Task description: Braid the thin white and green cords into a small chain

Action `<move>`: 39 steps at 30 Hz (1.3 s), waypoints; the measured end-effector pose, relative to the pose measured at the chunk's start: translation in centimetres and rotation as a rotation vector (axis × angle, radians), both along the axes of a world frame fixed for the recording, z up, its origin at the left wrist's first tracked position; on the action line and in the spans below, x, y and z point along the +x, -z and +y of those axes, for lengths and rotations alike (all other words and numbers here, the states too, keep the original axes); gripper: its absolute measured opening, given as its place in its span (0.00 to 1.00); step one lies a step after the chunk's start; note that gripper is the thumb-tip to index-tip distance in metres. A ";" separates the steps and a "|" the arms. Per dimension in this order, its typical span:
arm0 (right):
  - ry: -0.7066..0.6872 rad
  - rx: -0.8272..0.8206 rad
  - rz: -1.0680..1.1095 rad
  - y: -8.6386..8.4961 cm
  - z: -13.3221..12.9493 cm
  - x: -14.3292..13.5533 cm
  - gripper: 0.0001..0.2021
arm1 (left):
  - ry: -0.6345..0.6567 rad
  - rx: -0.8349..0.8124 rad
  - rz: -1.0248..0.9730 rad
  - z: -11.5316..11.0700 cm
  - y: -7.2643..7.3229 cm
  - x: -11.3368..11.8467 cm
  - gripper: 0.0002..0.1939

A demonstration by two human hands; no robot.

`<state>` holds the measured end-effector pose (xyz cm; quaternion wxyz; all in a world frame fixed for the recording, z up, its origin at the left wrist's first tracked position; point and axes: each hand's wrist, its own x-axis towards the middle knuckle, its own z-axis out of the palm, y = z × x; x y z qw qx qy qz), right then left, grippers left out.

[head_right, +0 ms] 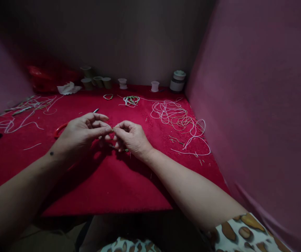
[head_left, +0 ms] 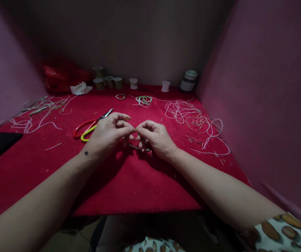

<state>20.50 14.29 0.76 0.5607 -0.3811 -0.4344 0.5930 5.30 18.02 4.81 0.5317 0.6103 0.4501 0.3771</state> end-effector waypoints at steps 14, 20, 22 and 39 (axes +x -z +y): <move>-0.047 -0.007 -0.157 -0.5 -0.4 -0.3 0.08 | -0.019 -0.025 -0.026 -0.1 -0.2 0.3 0.18; 0.003 0.009 -0.094 -0.2 -0.2 -0.2 0.07 | -0.002 -0.131 -0.112 0.2 0.0 0.1 0.10; 0.021 0.006 -0.067 -0.1 -0.1 -0.1 0.07 | 0.024 -0.165 -0.148 0.4 0.1 0.0 0.08; 0.009 -0.020 -0.044 0.0 -0.1 -0.1 0.07 | 0.008 -0.105 0.072 -0.2 -0.1 0.1 0.03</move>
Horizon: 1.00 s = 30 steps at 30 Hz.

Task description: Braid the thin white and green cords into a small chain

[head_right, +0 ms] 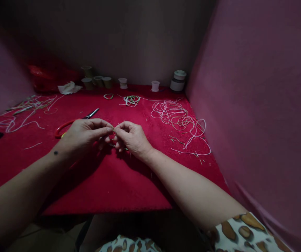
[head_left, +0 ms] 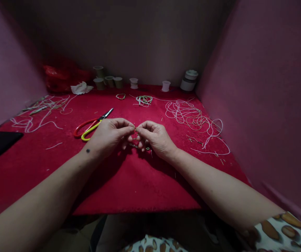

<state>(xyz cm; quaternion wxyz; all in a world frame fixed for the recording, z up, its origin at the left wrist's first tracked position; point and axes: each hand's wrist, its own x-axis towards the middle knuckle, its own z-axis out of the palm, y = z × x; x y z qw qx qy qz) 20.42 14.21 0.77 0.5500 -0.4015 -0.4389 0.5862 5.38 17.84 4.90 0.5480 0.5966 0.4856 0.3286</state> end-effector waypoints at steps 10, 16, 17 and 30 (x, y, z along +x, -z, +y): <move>-0.032 -0.013 -0.074 -0.1 0.0 0.1 0.08 | 0.117 0.328 0.316 0.5 1.4 -0.4 0.05; -0.040 -0.019 -0.066 0.0 0.0 0.2 0.09 | 0.127 0.445 0.350 0.3 1.5 -0.4 0.06; -0.039 -0.025 -0.057 0.0 0.0 0.2 0.08 | 0.126 0.473 0.350 0.3 1.5 -0.4 0.06; -0.035 -0.098 -0.012 0.2 0.4 0.2 0.09 | 0.113 0.433 0.250 0.0 1.8 -0.3 0.09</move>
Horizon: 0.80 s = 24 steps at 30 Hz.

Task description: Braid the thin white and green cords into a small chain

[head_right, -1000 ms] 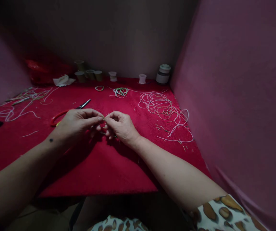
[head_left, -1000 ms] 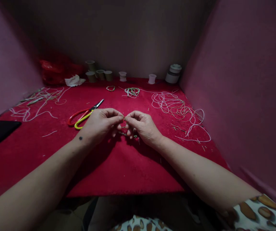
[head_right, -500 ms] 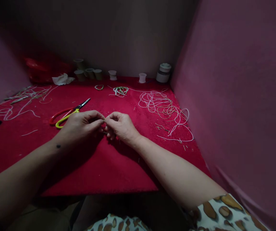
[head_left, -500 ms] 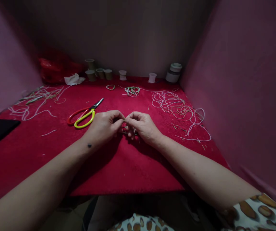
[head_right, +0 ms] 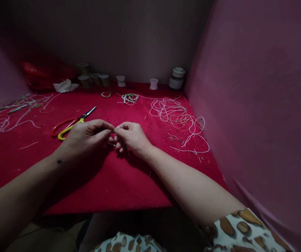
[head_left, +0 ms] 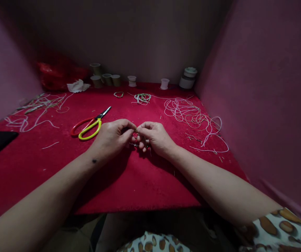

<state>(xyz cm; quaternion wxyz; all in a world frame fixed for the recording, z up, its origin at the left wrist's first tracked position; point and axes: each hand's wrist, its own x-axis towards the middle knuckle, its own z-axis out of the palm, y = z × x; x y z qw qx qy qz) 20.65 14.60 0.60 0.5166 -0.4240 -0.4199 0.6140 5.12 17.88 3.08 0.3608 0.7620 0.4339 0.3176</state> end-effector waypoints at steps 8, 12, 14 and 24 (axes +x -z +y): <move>0.017 0.001 0.022 0.3 0.2 0.0 0.10 | 0.013 -0.010 -0.028 -0.3 0.2 0.2 0.10; 0.020 -0.018 0.026 0.3 0.3 0.0 0.10 | 0.038 0.118 0.028 -0.1 0.6 0.1 0.11; 0.019 -0.030 0.023 0.1 0.2 0.0 0.10 | 0.042 0.203 0.075 0.2 0.7 0.0 0.11; 0.013 -0.018 0.020 -0.1 0.1 -0.1 0.10 | 0.023 0.147 0.015 0.2 0.5 0.2 0.08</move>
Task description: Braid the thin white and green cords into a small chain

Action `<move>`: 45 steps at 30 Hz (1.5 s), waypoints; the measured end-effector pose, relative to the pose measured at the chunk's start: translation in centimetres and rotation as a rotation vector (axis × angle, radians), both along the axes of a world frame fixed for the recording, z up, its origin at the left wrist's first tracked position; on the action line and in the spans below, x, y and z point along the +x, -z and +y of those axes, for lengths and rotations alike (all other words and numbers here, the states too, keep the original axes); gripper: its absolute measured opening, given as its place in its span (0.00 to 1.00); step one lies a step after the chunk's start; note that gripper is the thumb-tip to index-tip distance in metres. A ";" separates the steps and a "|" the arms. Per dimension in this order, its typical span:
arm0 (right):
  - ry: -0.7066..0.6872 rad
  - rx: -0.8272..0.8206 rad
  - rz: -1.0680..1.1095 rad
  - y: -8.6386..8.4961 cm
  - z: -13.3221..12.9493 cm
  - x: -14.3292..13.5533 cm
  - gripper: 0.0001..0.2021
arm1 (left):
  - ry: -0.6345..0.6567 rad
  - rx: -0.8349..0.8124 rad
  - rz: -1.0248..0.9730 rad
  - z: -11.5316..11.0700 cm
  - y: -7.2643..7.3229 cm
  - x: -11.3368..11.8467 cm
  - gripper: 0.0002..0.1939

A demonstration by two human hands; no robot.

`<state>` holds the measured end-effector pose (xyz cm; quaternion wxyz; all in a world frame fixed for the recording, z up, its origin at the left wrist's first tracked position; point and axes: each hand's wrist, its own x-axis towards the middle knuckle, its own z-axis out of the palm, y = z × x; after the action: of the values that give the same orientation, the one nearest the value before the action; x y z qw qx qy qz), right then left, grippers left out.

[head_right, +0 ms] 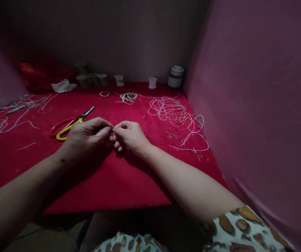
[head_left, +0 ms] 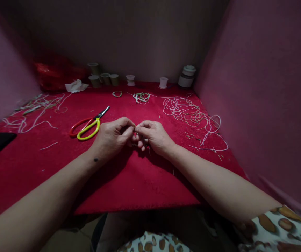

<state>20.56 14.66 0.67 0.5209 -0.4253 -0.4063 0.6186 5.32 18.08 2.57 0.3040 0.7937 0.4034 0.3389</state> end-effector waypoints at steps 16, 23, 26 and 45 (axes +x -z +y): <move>0.059 -0.028 0.036 -0.3 0.1 0.1 0.10 | 0.105 0.447 0.108 0.2 -0.5 -0.4 0.07; 0.023 -0.027 0.031 -0.2 0.1 0.2 0.10 | 0.115 0.356 0.158 -0.1 -0.7 -0.2 0.08; 0.015 -0.026 0.039 -0.2 0.1 0.2 0.10 | 0.112 0.350 0.180 0.0 -0.7 -0.3 0.07; -0.001 -0.033 0.086 -0.2 0.3 0.0 0.11 | -0.061 0.045 0.035 -0.8 -1.3 -0.1 0.09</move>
<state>20.60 14.91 0.89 0.5303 -0.4068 -0.3734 0.6433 5.18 17.28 3.86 0.2685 0.7935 0.4251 0.3430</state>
